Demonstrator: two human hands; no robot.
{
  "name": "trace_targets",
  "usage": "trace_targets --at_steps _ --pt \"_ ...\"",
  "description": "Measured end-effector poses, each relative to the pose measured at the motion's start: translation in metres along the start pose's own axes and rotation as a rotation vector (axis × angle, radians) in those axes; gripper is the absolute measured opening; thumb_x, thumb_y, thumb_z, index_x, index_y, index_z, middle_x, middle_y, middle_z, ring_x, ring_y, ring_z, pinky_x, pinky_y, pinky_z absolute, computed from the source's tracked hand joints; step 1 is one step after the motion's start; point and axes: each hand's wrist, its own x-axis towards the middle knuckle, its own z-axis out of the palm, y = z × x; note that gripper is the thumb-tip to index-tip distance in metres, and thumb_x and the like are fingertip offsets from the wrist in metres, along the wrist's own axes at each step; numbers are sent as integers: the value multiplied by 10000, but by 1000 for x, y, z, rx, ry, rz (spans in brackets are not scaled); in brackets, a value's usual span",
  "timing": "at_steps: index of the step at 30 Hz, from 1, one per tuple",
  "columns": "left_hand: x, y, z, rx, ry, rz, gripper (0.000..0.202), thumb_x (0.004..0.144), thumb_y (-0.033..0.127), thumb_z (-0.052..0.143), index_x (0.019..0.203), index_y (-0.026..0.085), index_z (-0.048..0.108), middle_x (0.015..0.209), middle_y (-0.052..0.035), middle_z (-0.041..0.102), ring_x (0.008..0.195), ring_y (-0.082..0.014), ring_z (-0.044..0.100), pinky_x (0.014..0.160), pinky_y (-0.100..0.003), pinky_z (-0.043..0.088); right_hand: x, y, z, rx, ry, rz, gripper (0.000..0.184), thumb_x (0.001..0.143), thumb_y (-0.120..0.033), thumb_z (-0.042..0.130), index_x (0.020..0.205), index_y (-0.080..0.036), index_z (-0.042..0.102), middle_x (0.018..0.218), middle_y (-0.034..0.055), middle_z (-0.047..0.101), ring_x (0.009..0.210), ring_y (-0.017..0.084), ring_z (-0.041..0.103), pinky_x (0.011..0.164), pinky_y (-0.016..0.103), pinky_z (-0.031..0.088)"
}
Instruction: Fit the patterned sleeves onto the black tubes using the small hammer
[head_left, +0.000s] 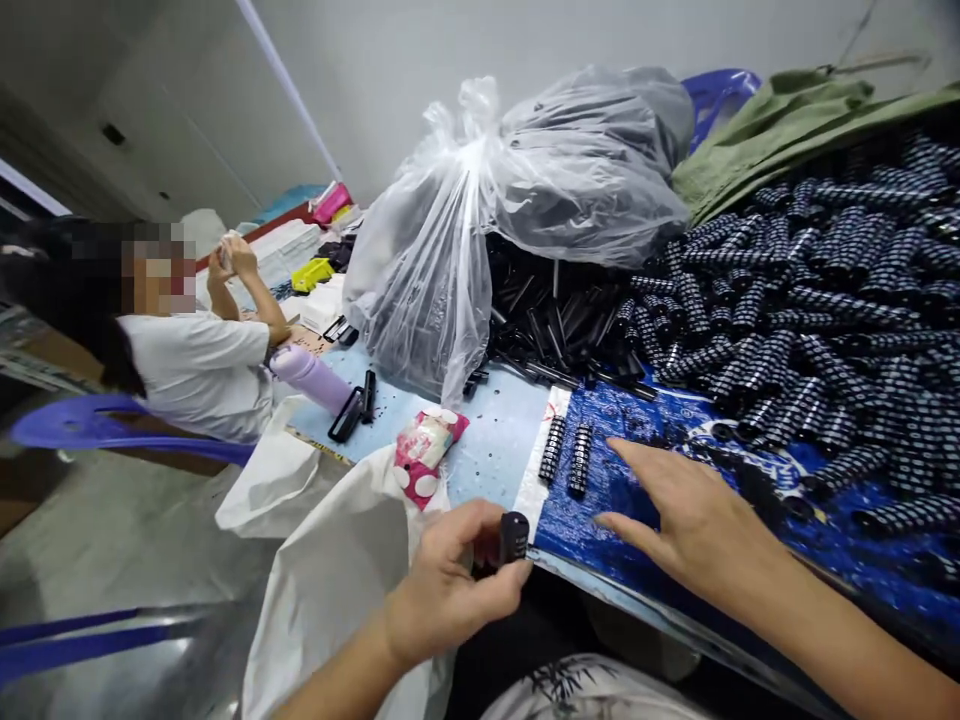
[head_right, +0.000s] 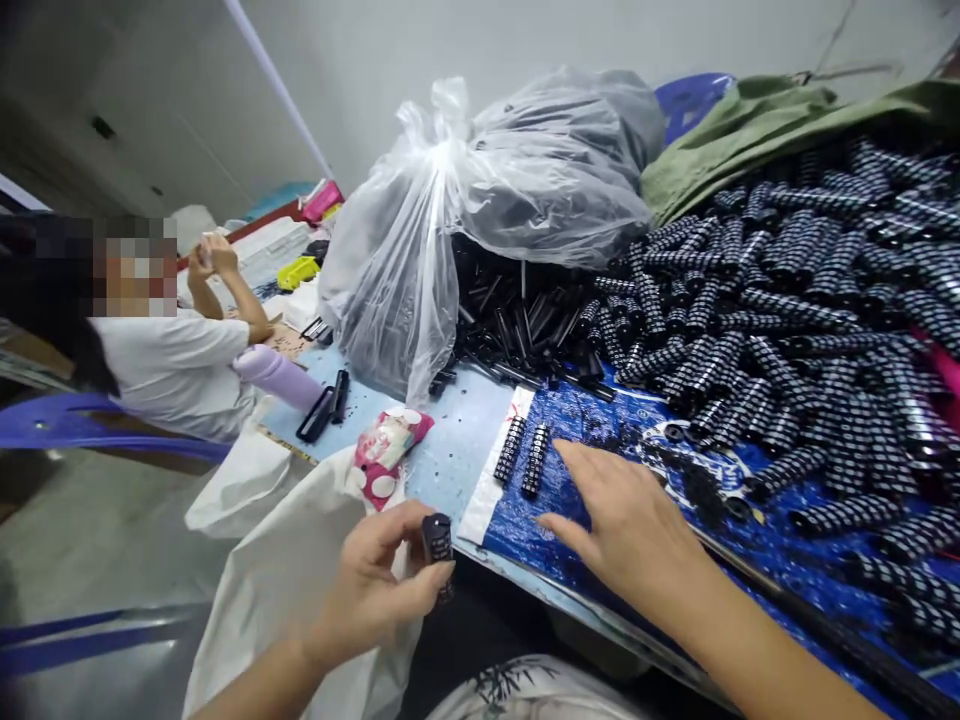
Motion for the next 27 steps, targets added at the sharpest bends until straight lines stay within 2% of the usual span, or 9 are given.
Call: trace_targets --at_steps 4,6,8,10,14,19,21,24,27 --pt "1 -11 23 -63 134 81 118 835 151 653 951 162 637 753 1 592 648 -99 525 615 -217 457 -51 31 -15 -183 21 195 581 965 -608 390 1229 -119 560 1090 190 668 931 348 649 802 498 517" --pt "7 -18 38 -88 174 126 145 859 150 647 1000 177 627 794 -3 607 683 -104 543 655 -226 476 -84 51 -20 -259 13 221 538 977 -600 341 1082 -140 600 938 180 666 790 339 643 729 504 509" --pt "18 -23 58 -86 184 204 188 873 142 641 1054 187 618 865 -19 646 742 -116 579 713 -243 495 -110 63 -21 -275 38 214 450 1001 -524 333 1008 -169 609 898 144 662 761 308 641 734 481 508" --pt "31 -27 78 -44 158 286 224 876 127 635 1089 190 616 917 -33 675 787 -130 605 746 -259 501 -121 64 -24 -279 67 253 365 1011 -446 360 966 -179 605 860 109 652 750 274 644 727 440 510" --pt "51 -32 108 77 80 348 182 881 111 604 1047 182 624 892 -40 686 799 -157 620 745 -288 497 -111 42 -52 -152 185 297 233 1019 -318 397 1049 -178 581 885 59 664 739 183 678 675 302 524" --pt "57 -27 113 137 30 354 170 892 130 582 1049 178 627 884 -41 686 797 -165 626 741 -297 504 -85 6 -98 47 289 183 203 991 -223 469 1166 -200 570 941 46 692 728 136 688 683 218 541" --pt "56 -23 112 155 10 321 173 891 126 573 1046 176 632 891 -46 690 794 -166 626 742 -298 505 -78 4 -101 91 281 121 239 978 -169 472 1199 -195 562 967 66 694 782 146 695 715 221 548" --pt "54 -20 110 159 -17 284 153 899 137 563 1030 170 636 915 -62 695 807 -169 629 745 -298 506 -71 6 -91 118 171 37 253 971 -145 495 1208 -201 564 945 64 703 811 160 701 733 228 557" --pt "54 -21 110 148 -18 287 165 901 145 569 1049 166 638 908 -62 694 811 -171 632 750 -297 506 -69 8 -82 146 137 49 251 976 -151 498 1209 -209 572 950 56 705 817 157 701 740 227 555"
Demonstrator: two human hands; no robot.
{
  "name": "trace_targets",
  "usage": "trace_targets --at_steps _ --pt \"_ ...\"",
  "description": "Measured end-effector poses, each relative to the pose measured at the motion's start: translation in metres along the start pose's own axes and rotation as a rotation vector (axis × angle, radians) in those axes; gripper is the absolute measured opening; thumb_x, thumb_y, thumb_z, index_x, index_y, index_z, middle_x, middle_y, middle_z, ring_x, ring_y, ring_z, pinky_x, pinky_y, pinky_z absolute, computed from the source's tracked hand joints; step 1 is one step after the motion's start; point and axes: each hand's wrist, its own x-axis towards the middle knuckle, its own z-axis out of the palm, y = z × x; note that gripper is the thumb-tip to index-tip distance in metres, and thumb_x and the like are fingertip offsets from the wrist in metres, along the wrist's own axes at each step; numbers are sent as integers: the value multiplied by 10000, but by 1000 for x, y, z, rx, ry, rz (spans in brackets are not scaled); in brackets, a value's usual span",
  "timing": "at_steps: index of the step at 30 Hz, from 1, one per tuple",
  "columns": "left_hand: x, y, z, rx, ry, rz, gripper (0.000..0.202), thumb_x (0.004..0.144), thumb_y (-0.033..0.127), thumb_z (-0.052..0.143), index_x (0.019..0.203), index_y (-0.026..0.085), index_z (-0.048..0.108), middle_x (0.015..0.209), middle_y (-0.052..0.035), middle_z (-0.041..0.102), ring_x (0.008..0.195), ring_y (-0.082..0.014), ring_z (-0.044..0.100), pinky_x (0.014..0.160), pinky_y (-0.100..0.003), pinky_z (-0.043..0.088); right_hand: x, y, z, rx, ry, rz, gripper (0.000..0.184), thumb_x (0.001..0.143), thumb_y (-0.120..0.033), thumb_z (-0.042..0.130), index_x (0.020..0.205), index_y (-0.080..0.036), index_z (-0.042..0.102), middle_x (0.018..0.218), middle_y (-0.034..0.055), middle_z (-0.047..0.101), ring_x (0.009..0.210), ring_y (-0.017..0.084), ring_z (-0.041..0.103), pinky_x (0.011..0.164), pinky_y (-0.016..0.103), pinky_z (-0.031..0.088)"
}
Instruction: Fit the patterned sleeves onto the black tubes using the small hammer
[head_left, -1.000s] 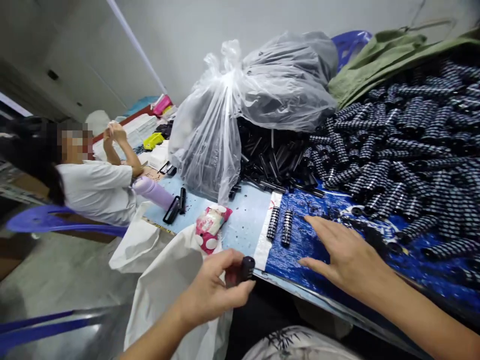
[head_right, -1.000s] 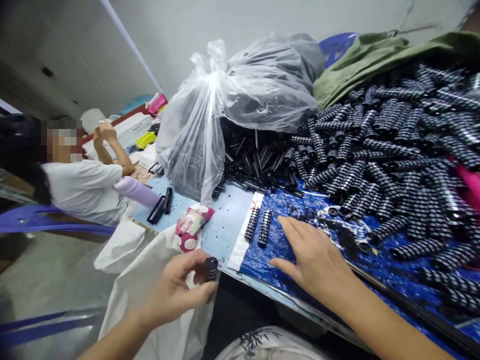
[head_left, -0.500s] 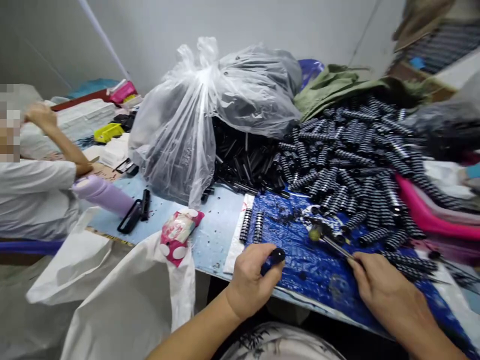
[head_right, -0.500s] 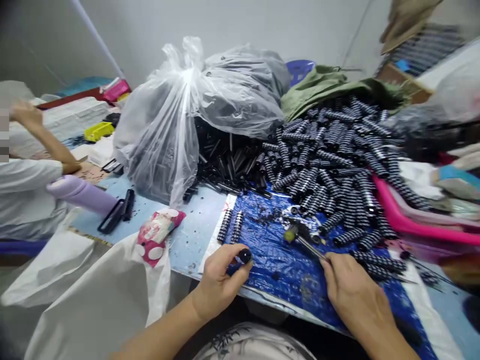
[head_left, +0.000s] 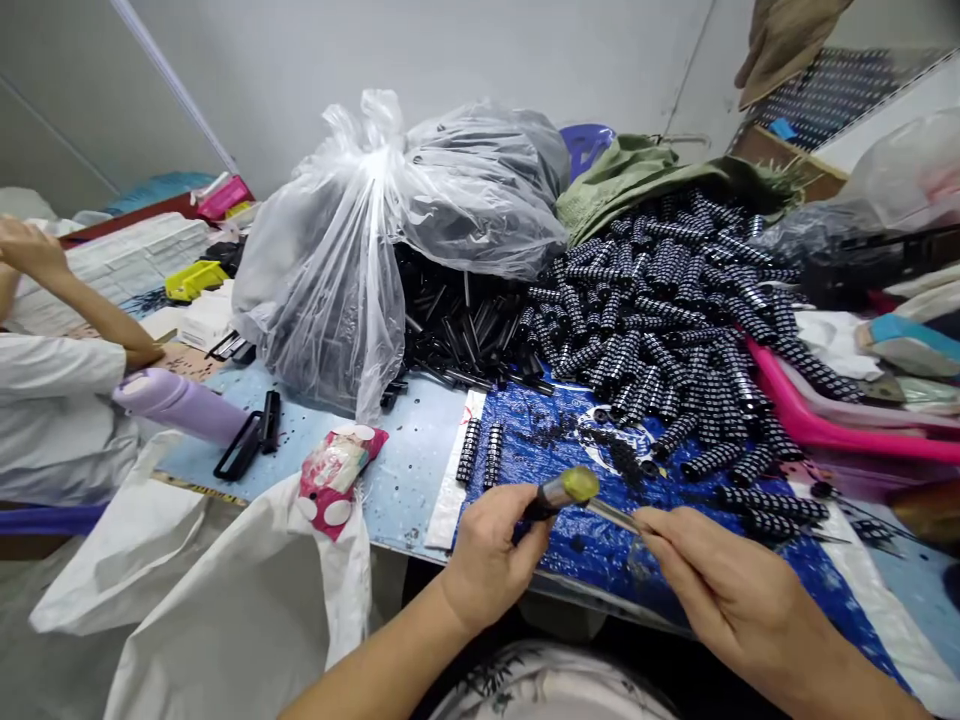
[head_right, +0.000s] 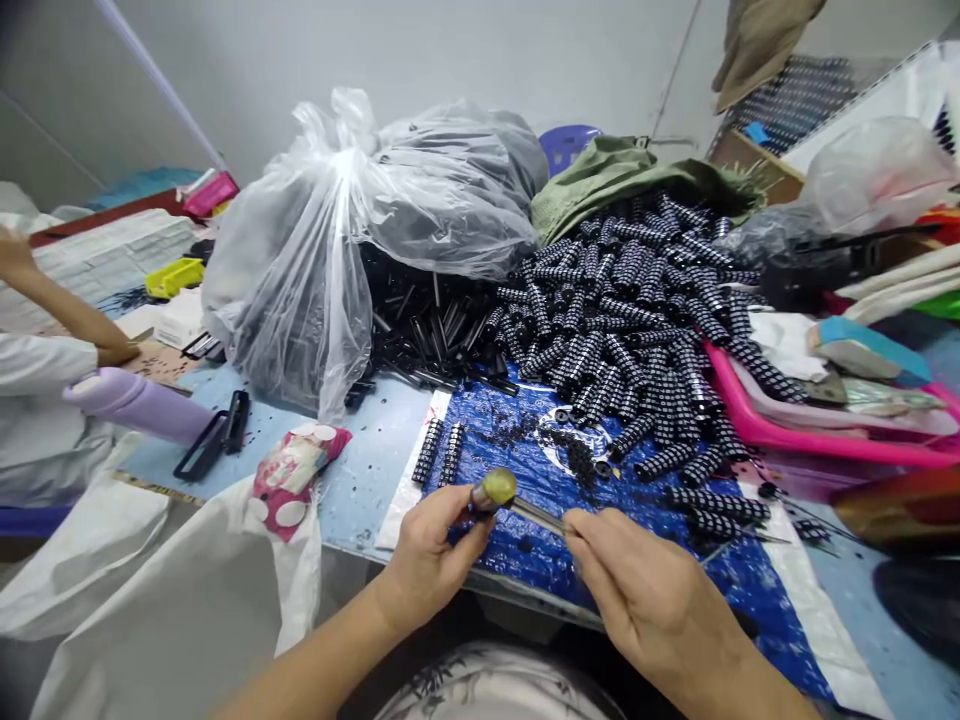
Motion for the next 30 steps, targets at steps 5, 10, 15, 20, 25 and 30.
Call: trace_targets --at_steps 5,10,15,20,25,30 --pt "1 2 6 -34 28 -1 146 901 144 568 1030 165 633 904 -59 693 805 -167 633 748 -291 508 -11 17 10 -125 138 98 213 987 -182 503 1185 -186 581 984 64 689 826 163 687 776 264 527" --pt "-21 16 -54 -19 -30 29 177 921 153 553 1085 181 613 943 -55 702 842 -154 646 796 -260 506 -34 62 24 -473 -31 123 268 1015 -354 463 1032 -163 649 911 76 670 766 227 641 703 366 500" --pt "-77 8 -177 280 -506 -543 316 777 324 743 1089 283 728 1002 -28 734 817 -201 673 742 -268 526 -5 52 43 -298 -7 171 486 939 -524 569 1251 -152 585 1148 148 643 1051 303 613 921 453 502" --pt "-81 -2 -194 242 -588 -769 558 745 525 750 1235 266 680 1034 -52 718 863 -225 649 777 -302 525 74 11 104 75 -360 283 1205 602 -692 809 1539 -145 284 1519 224 393 1396 397 389 1109 568 376" --pt "-14 -12 -147 135 -495 -527 401 879 512 627 1131 205 686 974 -37 705 844 -181 631 745 -268 489 115 10 131 184 -515 346 1111 529 -560 877 1456 -154 419 1497 214 405 1411 406 345 1138 595 301" --pt "84 -57 -109 615 -265 -275 327 959 339 537 1217 158 623 1112 -95 697 995 -215 634 864 -323 480 85 21 105 586 -422 571 1176 588 -486 885 1536 -230 238 1439 188 452 1169 310 581 1020 514 469"
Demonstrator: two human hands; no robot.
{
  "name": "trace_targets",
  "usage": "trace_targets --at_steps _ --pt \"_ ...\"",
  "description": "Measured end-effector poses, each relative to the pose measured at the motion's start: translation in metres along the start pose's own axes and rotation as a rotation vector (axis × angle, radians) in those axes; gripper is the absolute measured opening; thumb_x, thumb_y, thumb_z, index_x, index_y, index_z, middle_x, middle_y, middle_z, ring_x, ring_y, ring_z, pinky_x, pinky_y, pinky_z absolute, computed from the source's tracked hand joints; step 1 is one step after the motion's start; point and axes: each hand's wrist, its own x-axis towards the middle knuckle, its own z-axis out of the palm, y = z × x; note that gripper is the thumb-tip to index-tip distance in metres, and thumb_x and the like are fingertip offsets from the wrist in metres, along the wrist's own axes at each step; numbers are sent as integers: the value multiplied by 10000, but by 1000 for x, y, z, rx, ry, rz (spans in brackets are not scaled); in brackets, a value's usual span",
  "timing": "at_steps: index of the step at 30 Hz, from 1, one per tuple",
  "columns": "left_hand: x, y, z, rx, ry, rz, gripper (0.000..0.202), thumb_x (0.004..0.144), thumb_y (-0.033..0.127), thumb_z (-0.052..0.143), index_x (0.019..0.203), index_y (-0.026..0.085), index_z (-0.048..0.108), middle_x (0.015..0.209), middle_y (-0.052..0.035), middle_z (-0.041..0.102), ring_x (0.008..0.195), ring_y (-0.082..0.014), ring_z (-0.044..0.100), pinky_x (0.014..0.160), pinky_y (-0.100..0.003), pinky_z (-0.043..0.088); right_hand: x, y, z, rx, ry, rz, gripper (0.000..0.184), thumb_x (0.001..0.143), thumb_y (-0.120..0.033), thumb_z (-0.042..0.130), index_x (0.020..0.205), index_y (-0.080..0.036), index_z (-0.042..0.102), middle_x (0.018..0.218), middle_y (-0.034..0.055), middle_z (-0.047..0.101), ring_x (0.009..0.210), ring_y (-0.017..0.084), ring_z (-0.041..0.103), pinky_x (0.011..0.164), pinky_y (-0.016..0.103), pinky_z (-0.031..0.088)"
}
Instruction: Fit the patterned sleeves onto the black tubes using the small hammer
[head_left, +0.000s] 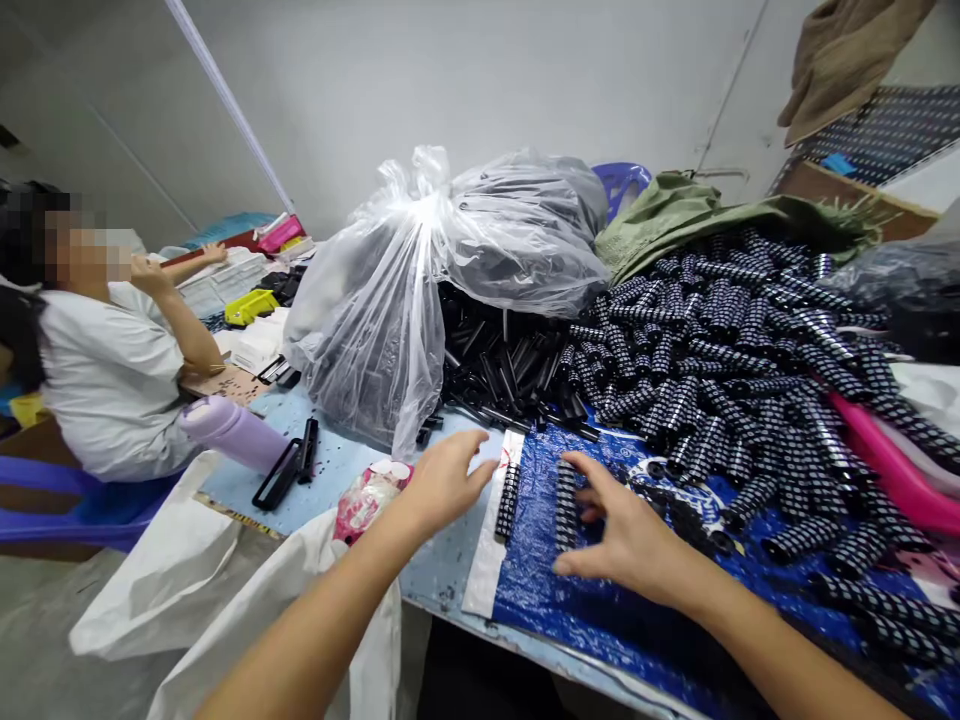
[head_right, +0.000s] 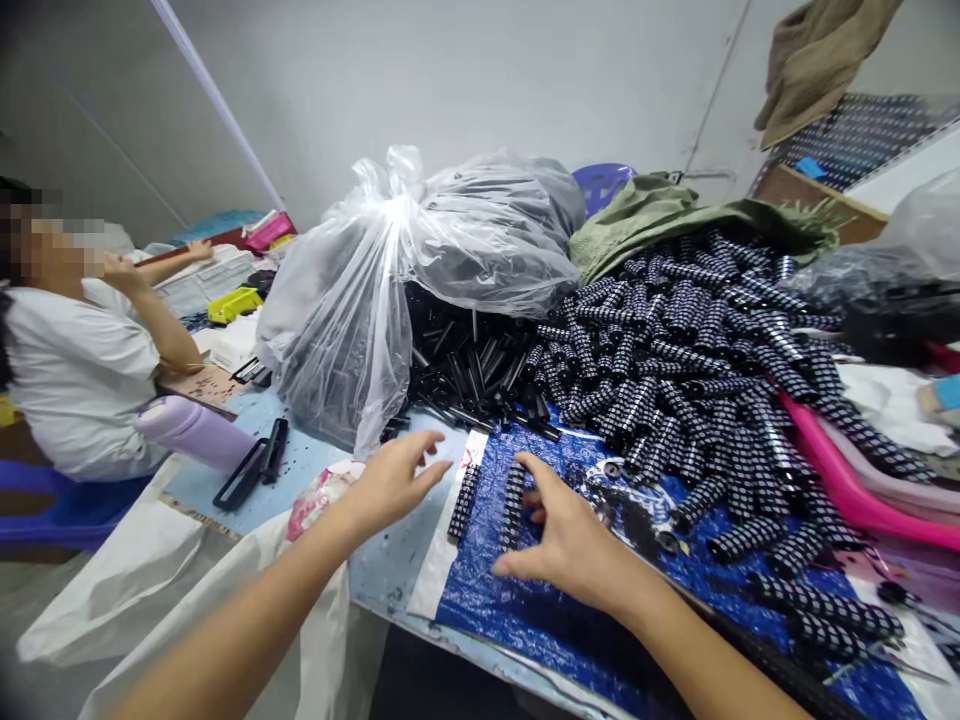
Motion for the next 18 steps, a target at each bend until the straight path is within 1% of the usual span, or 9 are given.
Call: trace_targets --at_steps 2,5,7,8,11,13,15,17,18 --pt "42 1 11 99 32 22 267 949 239 516 1166 148 642 1149 -134 674 1108 -262 581 938 -375 441 -20 5 -5 321 16 22 1183 588 -503 896 1530 -297 212 1511 182 365 1152 285 600 1000 484 490" --pt "86 3 26 192 -7 89 138 877 183 586 969 158 685 1041 -133 695 1061 -284 573 900 -391 423 -42 3 -11 695 -1 -34 1192 538 -542 918 1512 -366 254 1609 143 213 1201 290 582 966 439 513" --pt "101 2 32 237 -37 141 78 849 182 617 882 168 686 963 -112 709 985 -271 591 847 -374 413 -48 -5 -16 843 2 -17 1102 580 -616 870 1505 -369 322 1605 127 254 1139 280 609 883 408 548" --pt "105 1 34 253 -43 164 77 857 195 612 857 170 685 938 -107 712 957 -264 596 828 -370 404 -49 -10 -19 903 25 26 1003 642 -659 812 1491 -353 374 1579 129 316 1057 254 635 824 381 561" --pt "105 1 31 278 -14 206 195 938 238 512 897 167 689 915 -116 715 931 -262 607 817 -381 388 -46 -18 -24 1058 149 230 709 819 -712 614 1373 -274 545 1374 138 560 725 140 602 574 262 505" --pt "96 6 25 276 28 223 269 976 211 421 1021 154 680 944 -131 716 963 -268 610 846 -403 385 -45 -17 -25 1123 220 330 616 850 -691 595 1273 -242 610 1184 108 655 631 107 543 489 216 424" --pt "80 18 19 264 67 269 312 978 165 376 1123 153 652 1034 -137 710 1056 -263 595 915 -416 376 -46 -13 -23 1154 222 347 568 863 -681 590 1177 -211 644 1022 79 677 636 110 544 497 207 412" --pt "56 35 19 218 151 371 317 971 159 376 1130 160 650 1112 -141 687 1106 -258 572 956 -415 375 -49 -7 -21 1144 181 310 553 887 -681 558 1120 -188 648 923 61 662 664 119 562 544 215 436" --pt "41 43 23 179 199 432 308 968 165 383 1109 163 657 1105 -140 679 1080 -255 574 938 -403 394 -52 -5 -21 1123 161 289 544 896 -674 552 1103 -180 645 886 52 650 666 119 563 561 218 441"
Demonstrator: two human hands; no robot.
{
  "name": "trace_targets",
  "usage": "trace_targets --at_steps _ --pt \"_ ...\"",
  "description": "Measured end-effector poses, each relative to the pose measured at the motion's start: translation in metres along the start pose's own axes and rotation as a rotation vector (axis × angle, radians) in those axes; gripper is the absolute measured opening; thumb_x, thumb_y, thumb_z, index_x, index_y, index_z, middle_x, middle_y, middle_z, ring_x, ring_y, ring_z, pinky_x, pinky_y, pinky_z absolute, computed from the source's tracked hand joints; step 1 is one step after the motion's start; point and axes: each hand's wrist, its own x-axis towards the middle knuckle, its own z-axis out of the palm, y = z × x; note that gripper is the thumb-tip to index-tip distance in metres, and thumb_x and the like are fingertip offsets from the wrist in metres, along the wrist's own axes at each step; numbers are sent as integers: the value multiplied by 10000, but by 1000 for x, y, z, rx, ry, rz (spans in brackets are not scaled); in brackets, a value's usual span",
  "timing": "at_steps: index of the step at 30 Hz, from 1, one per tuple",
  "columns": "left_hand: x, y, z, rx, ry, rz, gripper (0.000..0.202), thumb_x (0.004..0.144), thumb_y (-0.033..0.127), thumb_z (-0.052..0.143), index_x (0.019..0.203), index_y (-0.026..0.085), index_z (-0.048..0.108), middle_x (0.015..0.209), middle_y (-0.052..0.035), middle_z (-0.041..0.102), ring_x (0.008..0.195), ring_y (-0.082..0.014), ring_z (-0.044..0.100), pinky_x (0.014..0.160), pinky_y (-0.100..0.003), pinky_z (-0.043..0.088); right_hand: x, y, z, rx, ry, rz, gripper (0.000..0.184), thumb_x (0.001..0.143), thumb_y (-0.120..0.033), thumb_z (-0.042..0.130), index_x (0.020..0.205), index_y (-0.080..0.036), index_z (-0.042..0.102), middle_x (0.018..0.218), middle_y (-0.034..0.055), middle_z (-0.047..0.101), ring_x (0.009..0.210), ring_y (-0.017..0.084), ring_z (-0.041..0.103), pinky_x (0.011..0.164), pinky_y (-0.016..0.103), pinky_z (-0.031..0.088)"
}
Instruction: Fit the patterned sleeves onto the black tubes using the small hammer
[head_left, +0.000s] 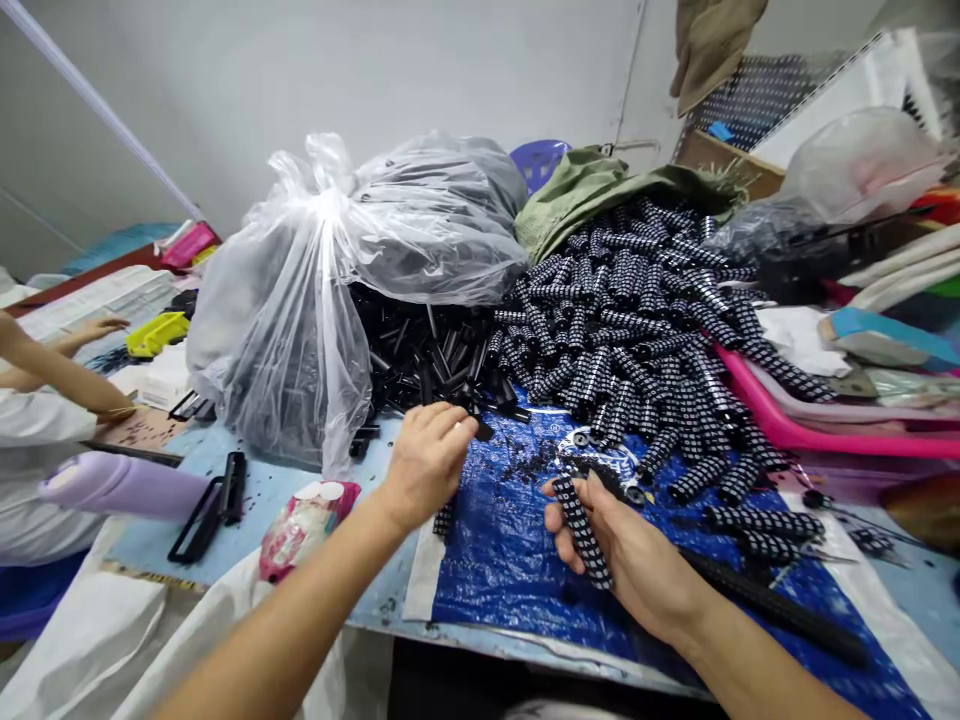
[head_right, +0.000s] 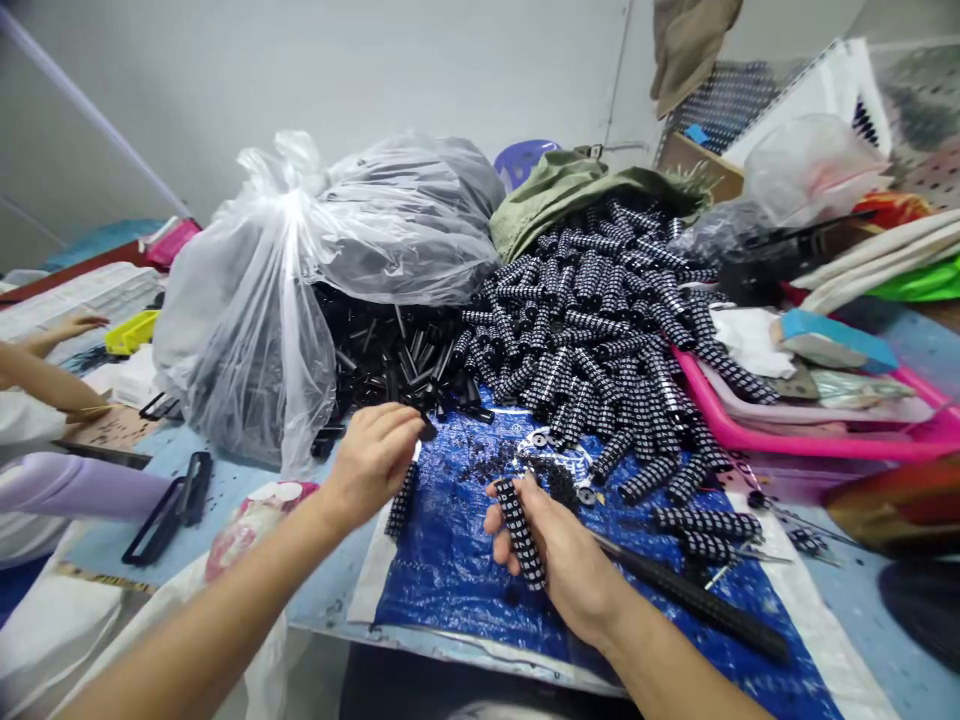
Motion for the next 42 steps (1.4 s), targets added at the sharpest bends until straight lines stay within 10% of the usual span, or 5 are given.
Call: trace_targets --at_steps 8,14,21,27,42 --pt "-70 86 36 -281 -206 -108 157 889 143 458 793 179 577 808 -67 589 717 -189 581 648 -305 428 -14 7 -6 -72 60 -47 537 880 -664 587 1093 -171 589 639 -49 471 452 38 357 443 176 258" --pt "-58 94 41 -515 -134 -506 85 934 199 431 937 184 515 770 -35 544 705 -191 564 657 -311 415 -25 15 -8 35 138 -80 538 868 -645 617 1131 -176 594 626 -45 495 433 36 368 425 165 262" --pt "-43 133 9 -1750 -23 -805 282 883 415 609 926 198 434 749 24 602 465 -63 463 471 -191 332 -27 9 1 237 285 -114 527 699 -604 797 971 -168 681 817 17 668 667 128 623 629 232 520" --pt "-29 149 25 -1631 114 -751 453 701 374 841 1064 156 680 825 -14 658 730 -116 573 687 -203 463 -17 19 22 248 308 -210 541 750 -657 725 998 -176 723 1143 91 699 1079 254 641 917 360 542" --pt "-44 138 10 -1651 -32 -867 522 614 560 852 915 143 761 733 -29 627 649 -126 494 593 -216 408 -36 13 -40 -1364 -99 -1220 883 916 -474 627 1565 -74 181 1527 219 390 1436 286 382 1152 396 379"
